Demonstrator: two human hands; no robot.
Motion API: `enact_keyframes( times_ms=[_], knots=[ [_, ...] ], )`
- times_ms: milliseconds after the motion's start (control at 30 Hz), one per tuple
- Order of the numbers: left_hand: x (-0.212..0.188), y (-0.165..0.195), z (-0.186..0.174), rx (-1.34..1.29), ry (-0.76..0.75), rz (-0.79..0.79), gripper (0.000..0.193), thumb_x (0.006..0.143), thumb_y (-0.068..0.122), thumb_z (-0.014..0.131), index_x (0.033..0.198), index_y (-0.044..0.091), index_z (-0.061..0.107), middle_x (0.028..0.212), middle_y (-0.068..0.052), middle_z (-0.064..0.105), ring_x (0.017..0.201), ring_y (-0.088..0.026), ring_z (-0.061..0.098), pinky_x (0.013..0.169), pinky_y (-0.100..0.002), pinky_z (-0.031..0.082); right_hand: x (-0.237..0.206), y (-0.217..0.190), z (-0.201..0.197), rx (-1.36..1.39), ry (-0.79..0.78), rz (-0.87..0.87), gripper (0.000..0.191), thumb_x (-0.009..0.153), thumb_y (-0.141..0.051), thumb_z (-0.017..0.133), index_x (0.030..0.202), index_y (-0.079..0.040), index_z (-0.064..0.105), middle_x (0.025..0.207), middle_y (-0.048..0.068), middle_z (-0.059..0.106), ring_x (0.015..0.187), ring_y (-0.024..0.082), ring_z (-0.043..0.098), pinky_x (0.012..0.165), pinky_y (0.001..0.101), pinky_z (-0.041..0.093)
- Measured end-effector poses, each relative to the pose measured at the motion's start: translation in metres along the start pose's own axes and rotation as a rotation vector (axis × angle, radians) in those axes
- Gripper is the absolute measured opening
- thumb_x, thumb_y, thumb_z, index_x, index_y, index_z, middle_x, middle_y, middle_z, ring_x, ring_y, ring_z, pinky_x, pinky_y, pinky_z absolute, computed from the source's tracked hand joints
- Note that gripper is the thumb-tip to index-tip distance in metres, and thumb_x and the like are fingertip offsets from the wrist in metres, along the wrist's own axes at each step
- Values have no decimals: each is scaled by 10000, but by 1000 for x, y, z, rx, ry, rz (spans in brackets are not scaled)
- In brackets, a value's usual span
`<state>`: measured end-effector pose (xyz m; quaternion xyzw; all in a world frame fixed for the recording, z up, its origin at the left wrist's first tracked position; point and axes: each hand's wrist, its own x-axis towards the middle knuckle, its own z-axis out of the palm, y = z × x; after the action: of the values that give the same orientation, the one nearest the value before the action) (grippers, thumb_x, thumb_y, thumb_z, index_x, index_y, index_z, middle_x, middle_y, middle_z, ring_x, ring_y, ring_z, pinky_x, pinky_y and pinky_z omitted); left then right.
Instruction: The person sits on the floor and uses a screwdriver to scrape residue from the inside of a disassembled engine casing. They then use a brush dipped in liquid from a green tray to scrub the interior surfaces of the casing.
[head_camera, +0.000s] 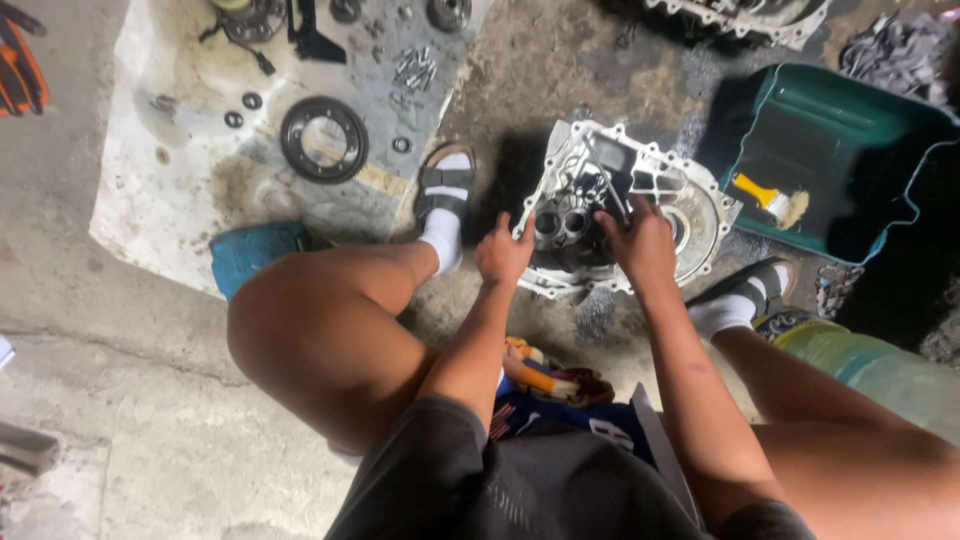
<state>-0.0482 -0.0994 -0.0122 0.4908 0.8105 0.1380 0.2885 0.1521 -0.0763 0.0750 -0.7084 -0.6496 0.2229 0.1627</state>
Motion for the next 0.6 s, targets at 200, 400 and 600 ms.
enact_keyframes(
  times_ms=[200, 400, 600],
  knots=[
    [-3, 9, -4, 3, 16, 1, 641, 926, 647, 542, 1176, 82, 712, 860, -259, 735, 851, -444, 722, 775, -530, 564, 22, 25, 27, 290, -157, 182, 446, 923, -440, 774, 1014, -4, 765, 666, 126, 658, 559, 242, 613, 571, 386, 477],
    [-6, 12, -7, -5, -7, 10, 652, 933, 641, 525, 1182, 69, 717, 907, -264, 739, 879, -449, 719, 795, -527, 559, 29, 21, 33, 506, -227, 441, 434, 928, -386, 793, 868, 39, 727, 576, 76, 569, 453, 149, 484, 457, 355, 372],
    [-7, 15, -4, -40, -21, 57, 692, 947, 646, 518, 1199, 31, 710, 952, -279, 732, 928, -450, 712, 834, -519, 553, 37, 28, 30, 468, -233, 359, 408, 905, -387, 801, 857, 12, 738, 610, 56, 633, 472, 130, 525, 475, 320, 419]
  ],
)
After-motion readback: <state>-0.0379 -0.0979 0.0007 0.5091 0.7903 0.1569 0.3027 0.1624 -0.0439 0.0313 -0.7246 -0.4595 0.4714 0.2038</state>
